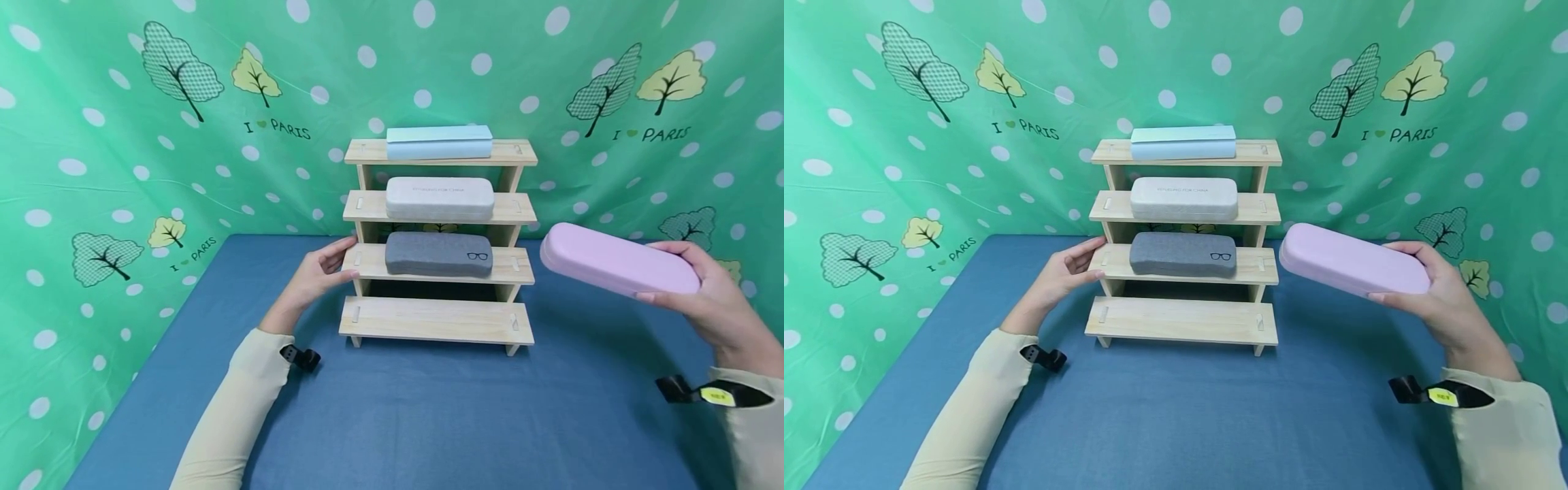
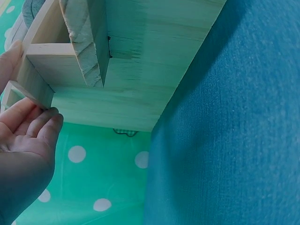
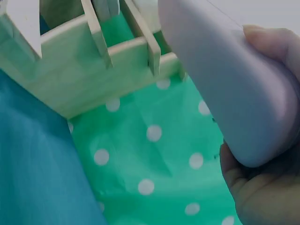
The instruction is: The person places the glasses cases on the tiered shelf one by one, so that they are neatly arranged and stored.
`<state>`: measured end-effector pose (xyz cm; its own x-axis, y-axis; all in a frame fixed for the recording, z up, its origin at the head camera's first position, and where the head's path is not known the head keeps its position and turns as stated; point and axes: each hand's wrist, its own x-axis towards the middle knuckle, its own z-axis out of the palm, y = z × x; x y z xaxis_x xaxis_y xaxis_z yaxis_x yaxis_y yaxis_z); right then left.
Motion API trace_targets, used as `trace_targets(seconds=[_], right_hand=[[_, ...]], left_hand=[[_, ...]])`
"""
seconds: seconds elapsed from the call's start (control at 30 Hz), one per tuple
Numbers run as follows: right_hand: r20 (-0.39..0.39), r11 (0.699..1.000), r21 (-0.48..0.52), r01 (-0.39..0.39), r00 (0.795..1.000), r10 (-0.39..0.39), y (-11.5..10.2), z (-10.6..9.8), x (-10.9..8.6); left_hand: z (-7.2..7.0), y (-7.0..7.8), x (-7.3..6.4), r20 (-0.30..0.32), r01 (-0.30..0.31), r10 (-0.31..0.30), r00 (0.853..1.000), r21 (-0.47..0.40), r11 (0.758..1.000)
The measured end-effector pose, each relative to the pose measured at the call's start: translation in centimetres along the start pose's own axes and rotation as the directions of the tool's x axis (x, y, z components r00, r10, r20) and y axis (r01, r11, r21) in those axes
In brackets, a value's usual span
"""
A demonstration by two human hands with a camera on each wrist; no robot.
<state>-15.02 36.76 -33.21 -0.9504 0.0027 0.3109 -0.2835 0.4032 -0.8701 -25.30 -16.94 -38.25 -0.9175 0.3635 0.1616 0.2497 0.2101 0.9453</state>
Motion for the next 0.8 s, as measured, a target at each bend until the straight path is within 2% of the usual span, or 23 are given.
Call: trace_targets(seconds=[0.07,0.17,0.3,0.47,0.67,0.8], right_hand=[[0.004,1.000,0.021,0.009,1.000,-0.009,-0.7,0.4,-0.2],[0.013,0.997,-0.069,0.019,1.000,-0.018,-1.8,1.2,-0.5],[0.054,0.991,-0.125,0.052,0.997,-0.046,-2.8,2.3,-0.9],[0.105,0.994,-0.083,0.076,0.992,-0.067,-3.9,4.1,-1.4],[0.163,0.987,-0.125,0.098,0.984,-0.077,-4.6,6.7,-1.8],[0.193,0.987,-0.120,0.105,0.978,-0.081,-4.7,8.4,-1.9]], left_hand=[[0.0,0.1,0.0,0.004,-0.005,0.005,1.000,0.000,1.000],[0.0,0.0,0.0,0.003,-0.008,0.008,1.000,-0.002,1.000],[0.0,0.0,0.1,0.002,0.001,-0.001,1.000,-0.011,1.000],[-0.1,0.0,0.0,0.004,0.006,-0.006,1.000,-0.016,1.000],[-0.1,0.0,0.0,0.003,0.000,0.000,1.000,-0.005,1.000],[0.0,0.0,0.0,0.002,-0.007,0.007,1.000,0.003,1.000]])
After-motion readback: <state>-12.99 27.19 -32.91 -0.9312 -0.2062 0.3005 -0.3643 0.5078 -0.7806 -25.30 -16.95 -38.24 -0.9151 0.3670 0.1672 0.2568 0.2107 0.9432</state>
